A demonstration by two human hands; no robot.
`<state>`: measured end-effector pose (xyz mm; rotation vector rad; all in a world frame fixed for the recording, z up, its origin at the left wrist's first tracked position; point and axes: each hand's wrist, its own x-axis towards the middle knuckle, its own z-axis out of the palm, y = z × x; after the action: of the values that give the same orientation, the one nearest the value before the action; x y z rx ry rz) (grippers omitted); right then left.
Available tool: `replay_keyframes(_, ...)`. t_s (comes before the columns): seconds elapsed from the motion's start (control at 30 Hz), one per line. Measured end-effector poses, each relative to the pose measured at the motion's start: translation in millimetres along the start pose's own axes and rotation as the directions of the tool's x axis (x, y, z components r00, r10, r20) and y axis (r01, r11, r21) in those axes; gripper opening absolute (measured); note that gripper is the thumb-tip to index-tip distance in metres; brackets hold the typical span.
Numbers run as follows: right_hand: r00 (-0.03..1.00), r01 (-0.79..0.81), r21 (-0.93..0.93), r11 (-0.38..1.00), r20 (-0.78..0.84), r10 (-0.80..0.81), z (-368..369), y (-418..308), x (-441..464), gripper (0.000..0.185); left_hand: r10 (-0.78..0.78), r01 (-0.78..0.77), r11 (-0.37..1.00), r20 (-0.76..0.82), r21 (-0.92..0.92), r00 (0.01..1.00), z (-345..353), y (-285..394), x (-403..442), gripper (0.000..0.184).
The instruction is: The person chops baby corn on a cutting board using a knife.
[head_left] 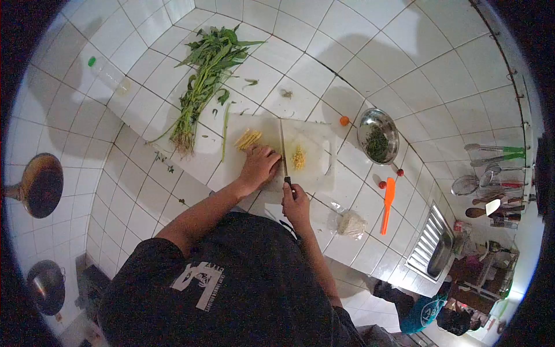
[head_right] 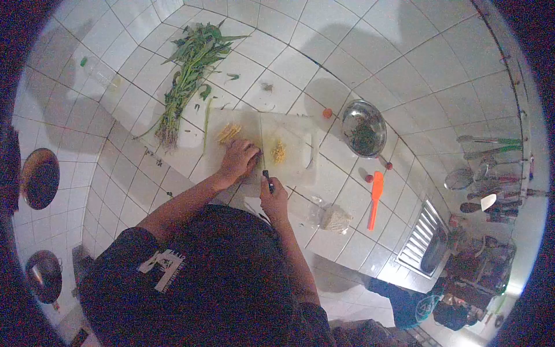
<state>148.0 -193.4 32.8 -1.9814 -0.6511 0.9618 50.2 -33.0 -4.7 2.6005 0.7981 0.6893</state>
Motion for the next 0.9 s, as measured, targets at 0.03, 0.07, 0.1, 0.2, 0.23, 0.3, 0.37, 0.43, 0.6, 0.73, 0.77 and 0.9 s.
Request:
replay_keyframes(0.03,0.997,0.076,-0.019,0.997,-0.025,-0.076,0.4,3.7,1.3,0.037,-0.005,0.004,1.000,0.019,0.010,1.000,1.5,0.2,0.1,0.021)
replay_keyframes(0.07,0.997,0.076,-0.020,0.997,-0.025,-0.076,-0.7,7.5,1.7,0.037,-0.005,0.005,1.000,0.018,0.010,1.000,2.6,0.2,-0.1,0.021)
replay_keyframes(0.1,1.000,0.015,-0.022,1.000,-0.016,-0.015,-2.7,-1.6,-0.9,0.037,-0.007,0.007,1.000,0.007,-0.002,1.000,3.0,-0.1,-0.5,0.021)
replay_keyframes(0.2,0.997,-0.083,-0.008,0.997,0.005,0.083,-7.6,-7.2,-1.5,0.040,-0.010,0.010,1.000,-0.007,-0.028,1.000,3.1,-0.9,-0.1,0.021)
replay_keyframes(0.23,0.993,-0.120,0.009,0.993,0.018,0.120,-8.7,-7.1,-1.5,0.042,-0.010,0.010,0.999,-0.010,-0.042,1.000,2.3,-0.7,0.2,0.020)
replay_keyframes(0.3,0.991,-0.132,0.016,0.991,0.027,0.132,-9.4,-10.7,-3.3,0.041,-0.011,0.011,0.999,-0.014,-0.042,1.000,0.6,0.4,-0.1,0.019)
replay_keyframes(0.37,0.989,-0.144,0.023,0.989,0.034,0.143,-10.7,-18.4,-6.2,0.041,-0.012,0.011,0.999,-0.018,-0.043,1.000,-0.4,1.6,0.7,0.018)
replay_keyframes(0.43,0.989,-0.142,-0.010,0.990,0.045,0.142,-10.1,-24.2,-8.8,0.041,-0.004,0.002,0.997,-0.039,-0.075,0.999,0.1,0.8,1.1,0.017)
replay_keyframes(0.6,0.995,-0.096,0.037,0.995,0.042,0.094,-4.9,-18.1,-7.2,0.037,0.019,-0.021,0.999,-0.064,-0.034,0.998,2.5,0.4,1.2,0.016)
replay_keyframes(0.73,0.994,-0.098,0.041,0.994,0.056,0.095,-5.3,-16.4,-6.4,0.035,-0.013,0.012,0.998,-0.019,-0.058,1.000,-0.9,1.8,1.0,0.017)
replay_keyframes(0.77,0.994,-0.098,0.041,0.994,0.056,0.096,-5.7,-17.2,-6.9,0.035,-0.013,0.012,0.998,-0.018,-0.058,1.000,-1.3,1.8,1.6,0.017)
replay_keyframes(0.9,0.993,-0.109,0.041,0.993,0.057,0.107,-5.6,-20.6,-8.2,0.034,-0.002,0.002,0.997,0.002,-0.071,1.000,1.4,-1.9,1.3,0.017)
